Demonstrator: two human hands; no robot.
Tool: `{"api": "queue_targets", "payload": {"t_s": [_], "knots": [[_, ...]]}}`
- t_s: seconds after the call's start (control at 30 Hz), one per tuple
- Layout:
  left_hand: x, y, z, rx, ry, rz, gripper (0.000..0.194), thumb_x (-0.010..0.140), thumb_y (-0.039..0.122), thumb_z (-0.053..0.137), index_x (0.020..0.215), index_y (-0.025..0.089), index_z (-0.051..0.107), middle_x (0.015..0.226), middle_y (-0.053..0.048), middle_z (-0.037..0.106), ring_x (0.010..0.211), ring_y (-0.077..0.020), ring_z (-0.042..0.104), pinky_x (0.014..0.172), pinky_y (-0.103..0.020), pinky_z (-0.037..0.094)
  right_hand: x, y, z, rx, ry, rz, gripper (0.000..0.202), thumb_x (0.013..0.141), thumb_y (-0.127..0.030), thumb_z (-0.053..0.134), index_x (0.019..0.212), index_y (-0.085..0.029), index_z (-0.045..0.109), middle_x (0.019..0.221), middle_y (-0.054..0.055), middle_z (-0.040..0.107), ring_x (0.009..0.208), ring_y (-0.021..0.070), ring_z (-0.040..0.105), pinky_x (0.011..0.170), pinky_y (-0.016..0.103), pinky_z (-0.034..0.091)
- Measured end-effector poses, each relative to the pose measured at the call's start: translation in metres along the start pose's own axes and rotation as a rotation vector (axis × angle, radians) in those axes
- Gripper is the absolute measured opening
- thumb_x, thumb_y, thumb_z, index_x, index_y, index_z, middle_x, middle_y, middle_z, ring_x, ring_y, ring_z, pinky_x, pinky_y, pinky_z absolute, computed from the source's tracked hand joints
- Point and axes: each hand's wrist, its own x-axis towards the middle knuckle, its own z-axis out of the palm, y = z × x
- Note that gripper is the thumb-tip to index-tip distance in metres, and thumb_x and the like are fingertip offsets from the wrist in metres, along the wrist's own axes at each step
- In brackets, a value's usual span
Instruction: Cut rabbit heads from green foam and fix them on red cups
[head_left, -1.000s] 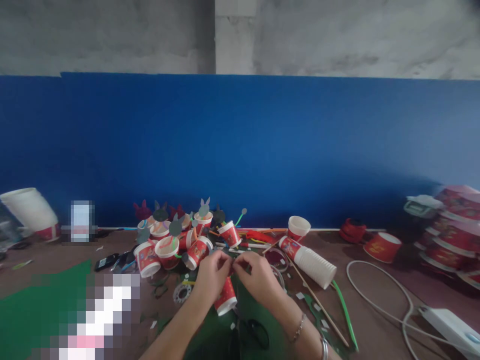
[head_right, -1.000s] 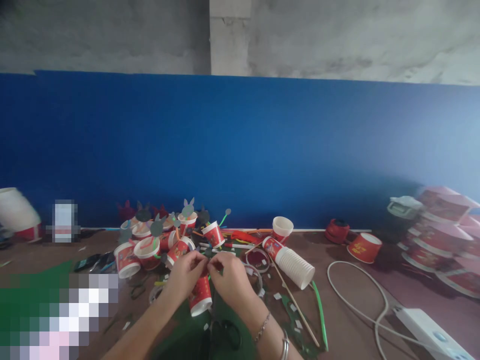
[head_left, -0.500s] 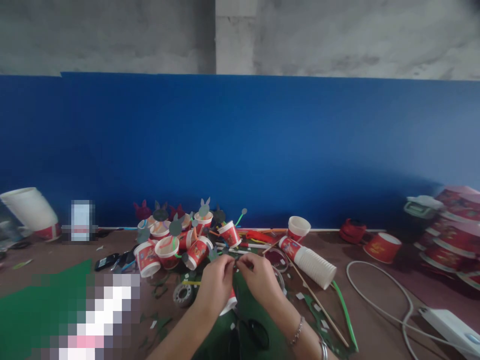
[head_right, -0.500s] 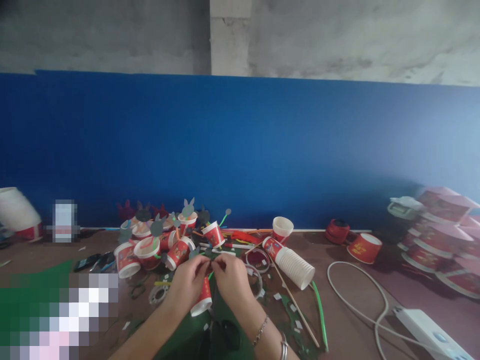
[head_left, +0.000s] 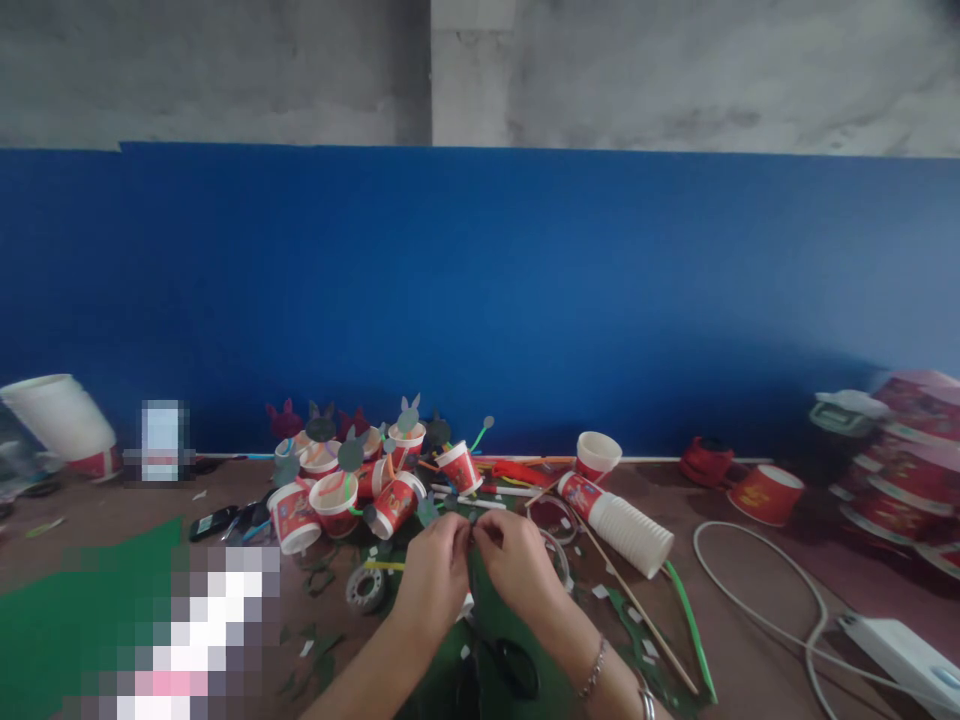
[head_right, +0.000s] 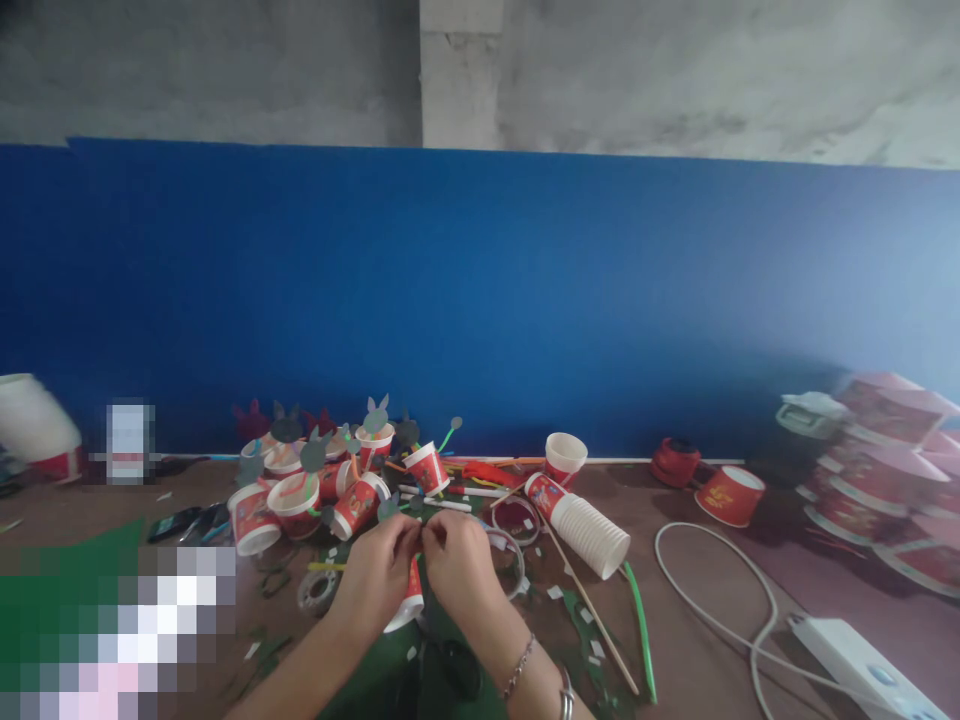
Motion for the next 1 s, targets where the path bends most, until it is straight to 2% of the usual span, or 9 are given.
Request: {"api": "queue_targets", "payload": {"t_s": [0.17, 0.37, 0.5, 0.57, 0.6, 0.67, 0.77, 0.87, 1.0], "knots": [[0.0, 0.001, 0.001, 0.012, -0.001, 0.007, 0.023, 0.088, 0.015, 0.039, 0.081, 0.018, 0.06, 0.079, -0.006, 0.069, 0.074, -0.019, 0.064, 0.065, -0.024, 0.041, 0.0, 0.001, 0.002, -0.04, 0.004, -0.001, 0.017, 0.071, -0.011, 0.047, 0.057, -0.017, 0.055, 0.056, 0.0, 0.056, 0.056, 0.0125, 0.046, 0.054, 0.022, 0.03], [0.007, -0.004, -0.002, -0.018, -0.014, 0.016, 0.021, 0.088, 0.018, 0.041, 0.08, 0.019, 0.061, 0.076, -0.005, 0.07, 0.071, -0.0184, 0.066, 0.06, -0.023, 0.043, 0.006, 0.007, -0.008, 0.032, -0.053, 0.009, 0.011, 0.067, -0.013, 0.048, 0.06, -0.017, 0.055, 0.056, -0.003, 0.053, 0.056, 0.0113, 0.045, 0.053, 0.02, 0.031], [0.013, -0.009, -0.011, 0.106, 0.032, 0.005, 0.02, 0.088, 0.017, 0.042, 0.081, 0.018, 0.061, 0.073, -0.005, 0.069, 0.071, -0.0193, 0.067, 0.061, -0.024, 0.044, 0.011, 0.025, -0.013, -0.116, -0.22, 0.028, 0.016, 0.068, -0.015, 0.05, 0.054, -0.017, 0.058, 0.051, -0.002, 0.054, 0.051, 0.0111, 0.045, 0.05, 0.021, 0.029], [0.016, -0.012, -0.015, 0.198, 0.046, -0.001, 0.019, 0.087, 0.014, 0.043, 0.081, 0.017, 0.061, 0.074, -0.006, 0.069, 0.073, -0.0204, 0.067, 0.063, -0.025, 0.044, 0.013, 0.037, -0.012, -0.244, -0.317, 0.044, 0.026, 0.074, -0.019, 0.05, 0.049, -0.017, 0.059, 0.046, 0.0, 0.054, 0.047, 0.0121, 0.047, 0.05, 0.023, 0.029], [0.017, -0.013, -0.016, 0.242, 0.044, -0.005, 0.019, 0.087, 0.013, 0.043, 0.082, 0.017, 0.061, 0.075, -0.006, 0.07, 0.074, -0.0209, 0.067, 0.064, -0.026, 0.044, 0.014, 0.042, -0.01, -0.324, -0.28, 0.041, 0.027, 0.076, -0.021, 0.05, 0.051, -0.017, 0.061, 0.049, 0.002, 0.057, 0.05, 0.0135, 0.05, 0.052, 0.023, 0.031], [0.018, -0.013, -0.017, 0.308, 0.024, -0.015, 0.018, 0.086, 0.012, 0.044, 0.083, 0.017, 0.061, 0.076, -0.007, 0.07, 0.075, -0.0214, 0.067, 0.064, -0.026, 0.044, 0.017, 0.052, -0.007, -0.437, -0.15, 0.033, 0.02, 0.078, -0.017, 0.049, 0.069, -0.016, 0.067, 0.071, 0.007, 0.067, 0.071, 0.0187, 0.058, 0.063, 0.025, 0.036], [0.018, -0.013, -0.017, 0.356, -0.019, -0.021, 0.018, 0.086, 0.011, 0.045, 0.083, 0.018, 0.061, 0.077, -0.006, 0.07, 0.075, -0.0205, 0.067, 0.063, -0.025, 0.043, 0.021, 0.061, -0.004, -0.56, -0.045, 0.085, 0.024, 0.077, -0.012, 0.048, 0.092, -0.012, 0.067, 0.101, 0.015, 0.065, 0.1, 0.0257, 0.054, 0.08, 0.03, 0.036], [0.018, -0.013, -0.015, 0.375, -0.033, -0.014, 0.018, 0.086, 0.011, 0.044, 0.082, 0.018, 0.061, 0.076, -0.005, 0.07, 0.074, -0.0196, 0.067, 0.062, -0.025, 0.043, 0.023, 0.065, -0.003, -0.631, -0.047, 0.154, 0.022, 0.077, -0.018, 0.05, 0.087, -0.012, 0.069, 0.101, 0.016, 0.065, 0.104, 0.0286, 0.052, 0.082, 0.033, 0.036], [0.017, -0.014, -0.012, 0.382, -0.012, 0.018, 0.018, 0.086, 0.011, 0.045, 0.083, 0.018, 0.061, 0.077, -0.004, 0.07, 0.075, -0.0195, 0.067, 0.063, -0.025, 0.043, 0.022, 0.069, -0.002, -0.639, -0.062, 0.243, 0.025, 0.071, -0.024, 0.055, 0.089, -0.014, 0.069, 0.103, 0.015, 0.064, 0.103, 0.0308, 0.051, 0.08, 0.037, 0.035]]}}
